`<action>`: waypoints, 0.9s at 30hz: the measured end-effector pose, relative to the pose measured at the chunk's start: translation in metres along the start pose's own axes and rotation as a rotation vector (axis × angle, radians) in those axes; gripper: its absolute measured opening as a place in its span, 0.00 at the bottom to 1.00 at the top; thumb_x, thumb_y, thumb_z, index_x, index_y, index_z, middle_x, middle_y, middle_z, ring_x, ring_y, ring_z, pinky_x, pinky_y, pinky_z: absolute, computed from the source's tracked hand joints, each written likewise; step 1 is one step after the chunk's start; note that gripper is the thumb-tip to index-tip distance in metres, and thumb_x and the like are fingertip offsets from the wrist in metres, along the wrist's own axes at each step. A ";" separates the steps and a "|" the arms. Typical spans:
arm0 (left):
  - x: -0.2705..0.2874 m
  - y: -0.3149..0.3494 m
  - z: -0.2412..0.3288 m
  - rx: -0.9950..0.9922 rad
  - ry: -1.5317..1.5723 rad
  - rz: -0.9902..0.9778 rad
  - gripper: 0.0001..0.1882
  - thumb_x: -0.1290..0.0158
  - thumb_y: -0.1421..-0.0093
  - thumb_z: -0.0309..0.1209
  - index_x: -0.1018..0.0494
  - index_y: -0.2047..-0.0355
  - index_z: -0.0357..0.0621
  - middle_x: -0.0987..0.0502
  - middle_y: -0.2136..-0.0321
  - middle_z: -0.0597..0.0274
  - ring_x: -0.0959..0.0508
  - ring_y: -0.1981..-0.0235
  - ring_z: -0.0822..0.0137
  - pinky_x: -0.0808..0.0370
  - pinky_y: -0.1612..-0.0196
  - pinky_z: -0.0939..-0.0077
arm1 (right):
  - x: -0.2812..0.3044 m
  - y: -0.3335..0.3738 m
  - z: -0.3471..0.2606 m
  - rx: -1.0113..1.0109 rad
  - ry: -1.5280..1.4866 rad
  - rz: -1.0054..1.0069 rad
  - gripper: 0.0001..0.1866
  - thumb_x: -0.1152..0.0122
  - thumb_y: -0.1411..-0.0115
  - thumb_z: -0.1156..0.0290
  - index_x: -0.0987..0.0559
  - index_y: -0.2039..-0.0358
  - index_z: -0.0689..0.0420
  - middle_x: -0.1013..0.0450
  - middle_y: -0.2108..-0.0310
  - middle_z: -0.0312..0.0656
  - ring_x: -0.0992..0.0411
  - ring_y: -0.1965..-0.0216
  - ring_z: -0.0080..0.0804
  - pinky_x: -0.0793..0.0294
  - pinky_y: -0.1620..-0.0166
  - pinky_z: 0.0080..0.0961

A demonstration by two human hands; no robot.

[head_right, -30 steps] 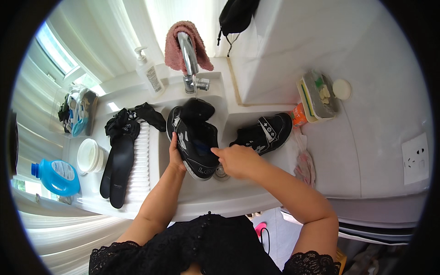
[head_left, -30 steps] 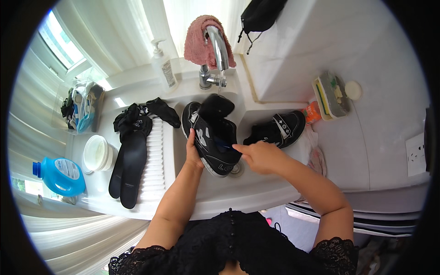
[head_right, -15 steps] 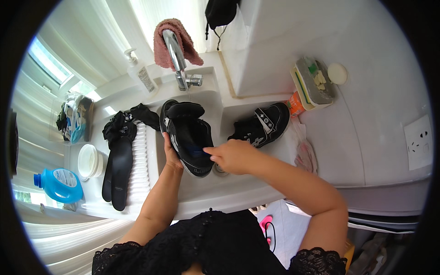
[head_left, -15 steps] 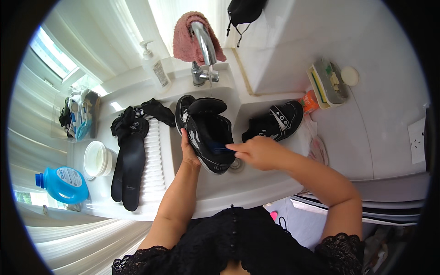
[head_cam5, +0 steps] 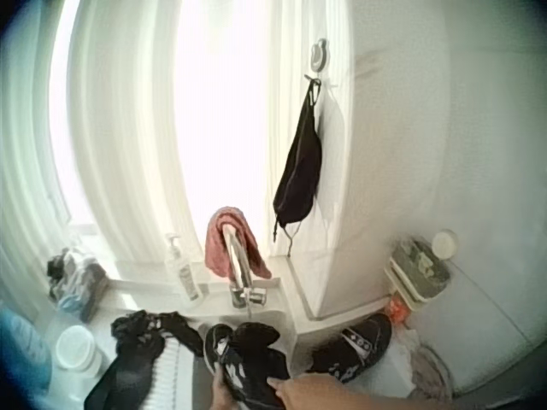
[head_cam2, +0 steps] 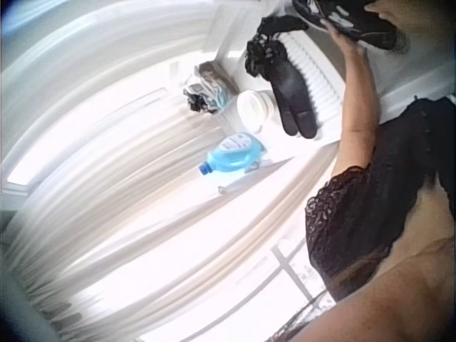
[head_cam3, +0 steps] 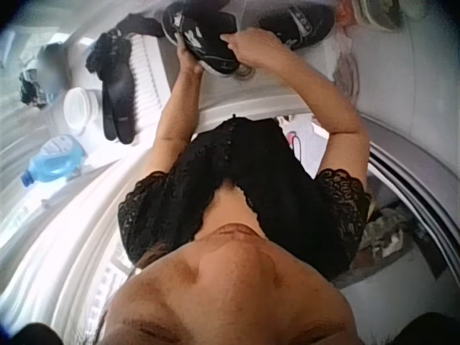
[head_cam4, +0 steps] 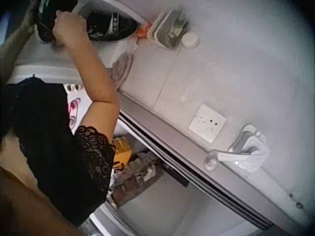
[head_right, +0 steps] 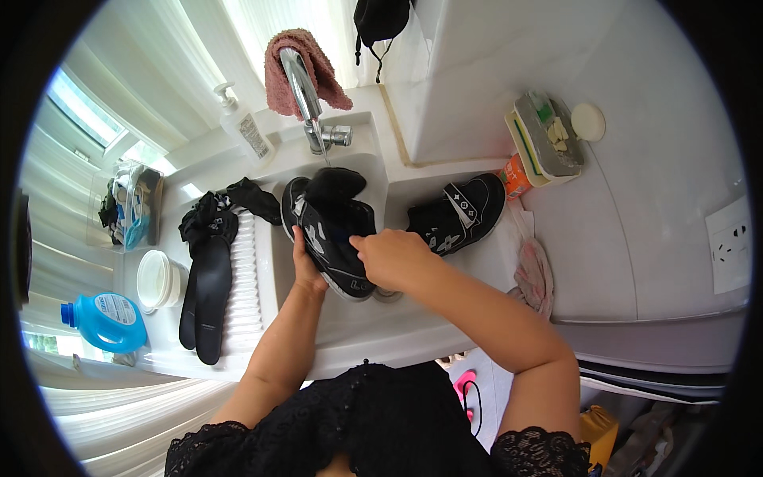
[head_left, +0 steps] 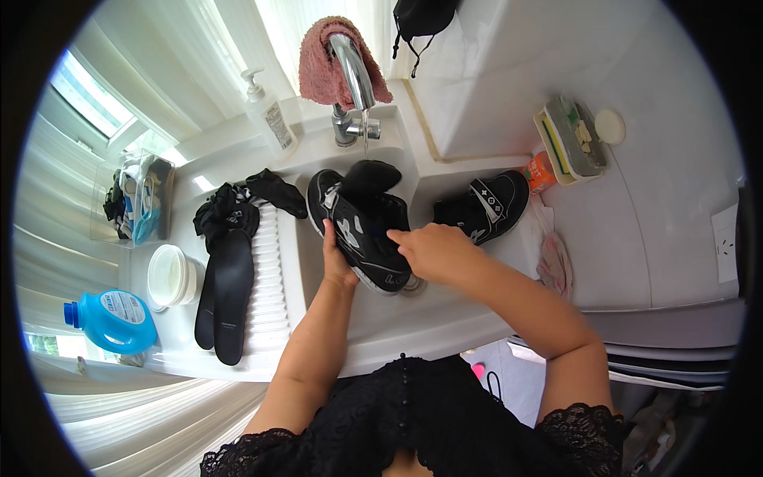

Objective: The person scrubs a black sneaker with a blue brush under running water in a sink, rinsing and rotating the shoe to clean the upper, sole, and interior. They briefly place the shoe on the floor before returning to scrub the second sneaker.

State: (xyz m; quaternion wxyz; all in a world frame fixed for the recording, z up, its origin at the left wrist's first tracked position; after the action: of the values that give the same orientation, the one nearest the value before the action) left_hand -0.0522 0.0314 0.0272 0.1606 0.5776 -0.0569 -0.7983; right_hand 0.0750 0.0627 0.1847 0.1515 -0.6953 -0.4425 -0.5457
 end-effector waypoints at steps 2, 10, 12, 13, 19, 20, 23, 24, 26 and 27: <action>0.000 -0.004 -0.003 0.031 -0.006 0.014 0.37 0.55 0.40 0.62 0.33 0.44 0.43 0.26 0.49 0.52 0.26 0.49 0.52 0.29 0.44 0.54 | 0.004 -0.003 0.000 0.039 -0.059 0.042 0.19 0.54 0.38 0.64 0.24 0.48 0.42 0.22 0.69 0.48 0.24 0.65 0.50 0.24 0.61 0.46; 0.004 -0.001 -0.034 0.255 -0.050 0.116 0.39 0.57 0.42 0.65 0.33 0.44 0.46 0.27 0.48 0.52 0.26 0.48 0.51 0.30 0.43 0.51 | -0.032 -0.059 0.049 -0.291 -0.044 -0.029 0.17 0.52 0.42 0.67 0.20 0.55 0.45 0.23 0.58 0.48 0.24 0.56 0.47 0.24 0.54 0.42; 0.013 0.000 -0.038 0.302 -0.001 0.165 0.39 0.58 0.41 0.65 0.33 0.44 0.46 0.27 0.47 0.50 0.26 0.48 0.50 0.29 0.45 0.48 | -0.031 -0.060 0.045 -0.236 0.037 -0.165 0.18 0.53 0.40 0.64 0.20 0.53 0.43 0.23 0.57 0.46 0.25 0.56 0.46 0.25 0.53 0.41; 0.015 0.001 -0.036 0.295 0.015 0.182 0.39 0.58 0.41 0.65 0.33 0.43 0.46 0.27 0.47 0.50 0.26 0.48 0.50 0.30 0.45 0.48 | -0.030 -0.060 0.043 -0.207 0.075 -0.235 0.18 0.53 0.39 0.63 0.20 0.52 0.42 0.23 0.56 0.46 0.25 0.56 0.46 0.26 0.52 0.40; 0.020 -0.011 -0.035 0.265 0.115 0.098 0.36 0.56 0.39 0.61 0.34 0.43 0.44 0.27 0.48 0.47 0.26 0.48 0.48 0.30 0.44 0.50 | -0.026 -0.102 0.038 -0.183 0.091 -0.242 0.18 0.51 0.40 0.63 0.21 0.51 0.42 0.24 0.54 0.43 0.25 0.54 0.42 0.26 0.49 0.36; 0.018 -0.008 -0.038 0.293 0.124 0.125 0.35 0.56 0.38 0.59 0.33 0.43 0.43 0.27 0.48 0.47 0.26 0.49 0.48 0.30 0.43 0.50 | -0.030 -0.103 0.046 -0.298 0.118 -0.196 0.18 0.51 0.40 0.63 0.21 0.50 0.41 0.23 0.54 0.43 0.24 0.54 0.41 0.26 0.50 0.37; 0.014 -0.008 -0.029 0.290 0.120 0.120 0.34 0.55 0.38 0.57 0.32 0.44 0.43 0.27 0.49 0.47 0.25 0.49 0.48 0.30 0.44 0.50 | -0.034 -0.101 0.046 -0.271 0.010 -0.078 0.16 0.49 0.45 0.68 0.18 0.58 0.49 0.22 0.58 0.49 0.24 0.55 0.47 0.24 0.52 0.39; 0.011 -0.006 -0.024 0.263 0.122 0.100 0.33 0.53 0.38 0.56 0.32 0.44 0.43 0.27 0.48 0.47 0.25 0.49 0.48 0.30 0.44 0.50 | -0.036 -0.100 0.046 -0.256 0.042 -0.113 0.16 0.49 0.44 0.68 0.18 0.57 0.49 0.22 0.57 0.49 0.24 0.54 0.47 0.24 0.53 0.39; 0.017 -0.007 -0.021 0.214 0.144 0.111 0.33 0.53 0.38 0.56 0.32 0.44 0.43 0.27 0.48 0.47 0.26 0.49 0.48 0.30 0.44 0.50 | -0.030 -0.092 0.036 -0.217 0.112 -0.199 0.16 0.49 0.44 0.68 0.18 0.56 0.49 0.23 0.57 0.47 0.24 0.54 0.46 0.24 0.53 0.38; 0.022 -0.007 -0.019 0.188 0.154 0.121 0.33 0.53 0.38 0.56 0.32 0.44 0.43 0.27 0.48 0.47 0.26 0.49 0.48 0.30 0.43 0.50 | -0.022 -0.089 0.031 -0.163 0.106 -0.302 0.19 0.50 0.39 0.60 0.23 0.47 0.40 0.23 0.56 0.44 0.26 0.53 0.44 0.26 0.51 0.40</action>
State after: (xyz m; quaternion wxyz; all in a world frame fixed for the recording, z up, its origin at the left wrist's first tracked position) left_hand -0.0422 0.0329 -0.0008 0.1573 0.6452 -0.1538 -0.7316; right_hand 0.0243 0.1245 0.1298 0.0341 -0.6010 -0.4879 -0.6322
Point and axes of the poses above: each hand's wrist, its own y-axis away from the middle knuckle, its own x-axis out of the back of the hand, z = x × y, the point moved 8 cm from there along -y, towards the middle knuckle
